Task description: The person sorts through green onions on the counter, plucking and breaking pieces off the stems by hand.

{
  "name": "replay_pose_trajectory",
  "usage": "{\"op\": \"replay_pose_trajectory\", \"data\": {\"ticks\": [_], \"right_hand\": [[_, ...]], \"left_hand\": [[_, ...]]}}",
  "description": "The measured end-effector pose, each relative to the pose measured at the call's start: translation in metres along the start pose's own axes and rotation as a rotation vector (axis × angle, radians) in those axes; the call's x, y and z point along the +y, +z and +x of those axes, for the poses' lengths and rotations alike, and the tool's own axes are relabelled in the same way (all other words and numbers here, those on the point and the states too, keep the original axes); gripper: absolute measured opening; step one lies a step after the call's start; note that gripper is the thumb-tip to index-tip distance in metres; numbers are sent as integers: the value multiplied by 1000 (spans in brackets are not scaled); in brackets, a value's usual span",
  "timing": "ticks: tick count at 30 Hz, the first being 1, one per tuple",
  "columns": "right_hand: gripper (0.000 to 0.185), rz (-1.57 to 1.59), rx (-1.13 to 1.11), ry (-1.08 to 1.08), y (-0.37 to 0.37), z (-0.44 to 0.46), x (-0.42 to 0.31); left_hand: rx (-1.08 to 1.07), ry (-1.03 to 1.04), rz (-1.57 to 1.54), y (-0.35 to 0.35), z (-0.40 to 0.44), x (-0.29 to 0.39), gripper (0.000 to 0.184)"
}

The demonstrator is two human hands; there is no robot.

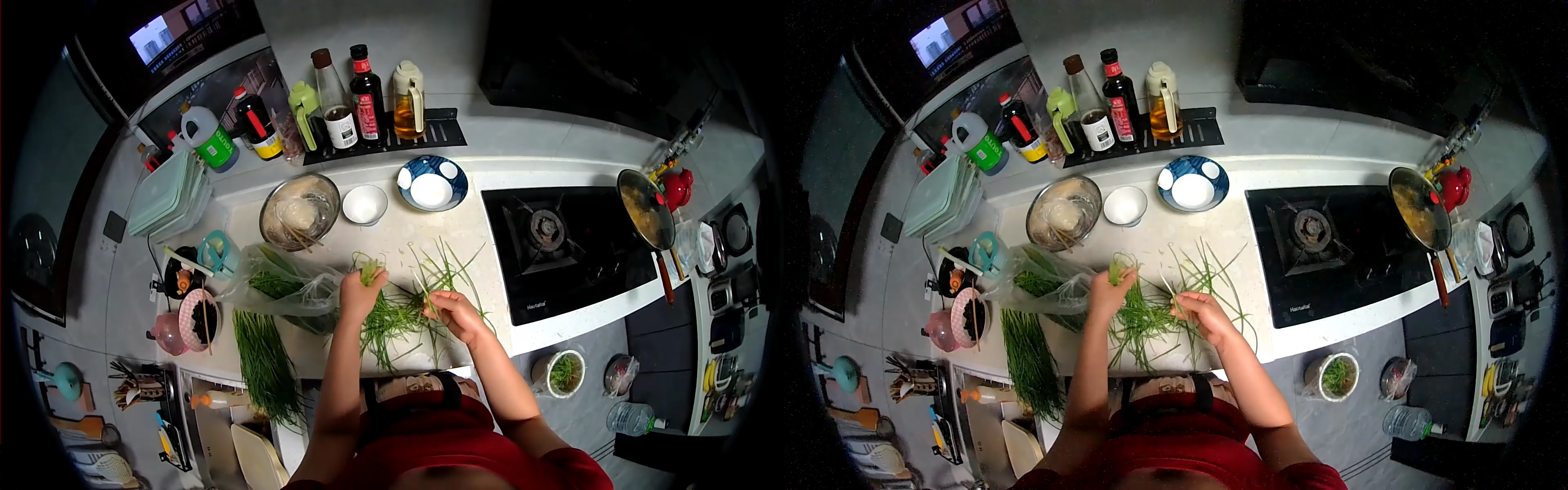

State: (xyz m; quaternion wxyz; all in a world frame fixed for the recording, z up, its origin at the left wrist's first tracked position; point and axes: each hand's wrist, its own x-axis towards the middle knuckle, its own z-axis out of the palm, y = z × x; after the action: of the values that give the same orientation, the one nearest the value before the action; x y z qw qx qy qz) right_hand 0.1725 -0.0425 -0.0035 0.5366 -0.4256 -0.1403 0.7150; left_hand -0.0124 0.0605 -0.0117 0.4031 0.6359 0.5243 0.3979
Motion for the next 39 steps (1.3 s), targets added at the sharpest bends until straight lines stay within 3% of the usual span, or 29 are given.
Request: {"op": "replay_pose_trajectory", "data": {"ticks": [3, 5, 10, 15, 18, 25, 28, 33, 36, 37, 39], "right_hand": [[16, 55, -82, 29, -3, 3, 0], [16, 102, -196, 32, -11, 11, 5], [19, 128, -184, 43, 0, 6, 1], [20, -289, -18, -214, 15, 0, 1], [16, -357, 14, -164, 15, -1, -1], [17, -369, 72, -181, 14, -2, -4], [18, -395, 50, -162, 16, -6, -9], [18, -336, -28, -142, 10, -10, -11], [17, -242, -64, -99, 4, -10, -12], [17, -185, -62, -71, 3, -11, -13], [17, -68, -54, -15, 1, -11, -13]], "left_hand": [[-162, -131, 99, 4, -11, 26, 27], [-242, -123, -133, 12, -20, 40, 23], [-522, -201, -532, 20, -30, 51, 12], [-354, -105, -417, 22, -31, 46, 10], [-366, -109, -415, 24, -30, 40, 12], [-216, -112, -126, 18, -30, 36, 25], [-153, -45, 4, 14, -22, 30, 24], [51, 97, -45, 16, -5, 17, 22], [109, 58, 86, 14, 6, 13, 21], [62, -5, 84, 11, 9, 12, 24], [19, 63, 139, 12, 12, 8, 24]]}}
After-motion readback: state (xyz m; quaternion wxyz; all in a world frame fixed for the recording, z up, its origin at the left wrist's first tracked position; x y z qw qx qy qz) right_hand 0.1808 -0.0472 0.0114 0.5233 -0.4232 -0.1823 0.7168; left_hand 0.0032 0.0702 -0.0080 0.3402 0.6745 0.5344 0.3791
